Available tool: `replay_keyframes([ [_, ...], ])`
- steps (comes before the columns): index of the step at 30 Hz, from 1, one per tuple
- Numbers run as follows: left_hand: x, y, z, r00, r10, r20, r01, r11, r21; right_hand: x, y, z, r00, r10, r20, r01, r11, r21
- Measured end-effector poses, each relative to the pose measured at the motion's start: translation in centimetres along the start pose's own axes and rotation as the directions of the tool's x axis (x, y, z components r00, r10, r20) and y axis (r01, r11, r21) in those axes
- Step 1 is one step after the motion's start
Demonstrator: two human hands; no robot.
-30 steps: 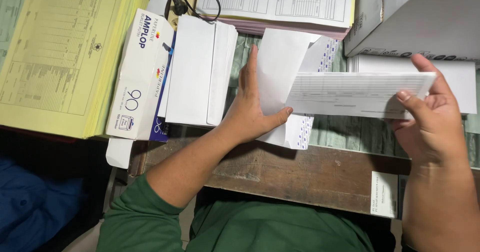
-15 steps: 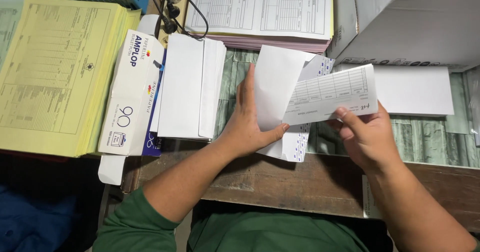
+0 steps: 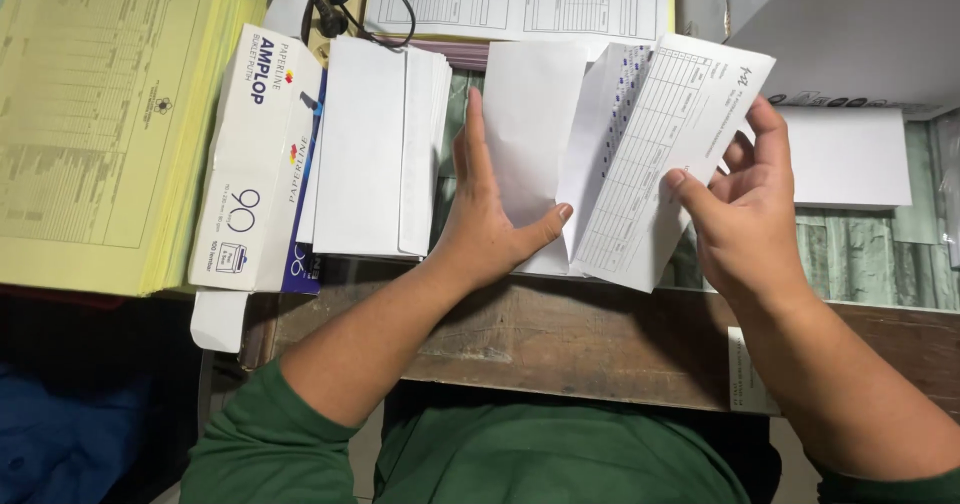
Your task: Folding paper documents and inserting them into envelopes at a desk
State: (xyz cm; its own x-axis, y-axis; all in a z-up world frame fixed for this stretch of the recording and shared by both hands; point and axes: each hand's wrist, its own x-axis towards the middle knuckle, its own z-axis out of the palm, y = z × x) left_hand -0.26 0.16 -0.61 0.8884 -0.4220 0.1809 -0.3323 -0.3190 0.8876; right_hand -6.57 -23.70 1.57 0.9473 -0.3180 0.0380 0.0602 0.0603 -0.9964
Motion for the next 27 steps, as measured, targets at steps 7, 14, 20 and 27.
replay_keyframes([
  [7,-0.2,0.0,-0.2,0.999,0.012,-0.032,-0.012,1.000,0.006,-1.9,-1.8,2.8,0.999,-0.036,-0.015,0.034,0.994,-0.107],
  [14,-0.3,0.1,0.1,0.997,0.069,-0.039,-0.066,0.996,0.060,-2.1,1.3,0.8,0.958,-0.266,0.110,0.282,0.946,-0.162],
  [20,-0.6,0.0,0.4,0.988,0.138,-0.066,-0.132,0.987,0.086,-1.9,0.9,0.3,0.948,-0.276,0.161,0.316,0.881,-0.351],
  [27,-0.8,0.6,0.4,0.991,0.117,-0.058,-0.112,0.990,0.090,-1.5,0.2,0.7,0.946,-0.257,0.196,0.319,0.841,-0.437],
])
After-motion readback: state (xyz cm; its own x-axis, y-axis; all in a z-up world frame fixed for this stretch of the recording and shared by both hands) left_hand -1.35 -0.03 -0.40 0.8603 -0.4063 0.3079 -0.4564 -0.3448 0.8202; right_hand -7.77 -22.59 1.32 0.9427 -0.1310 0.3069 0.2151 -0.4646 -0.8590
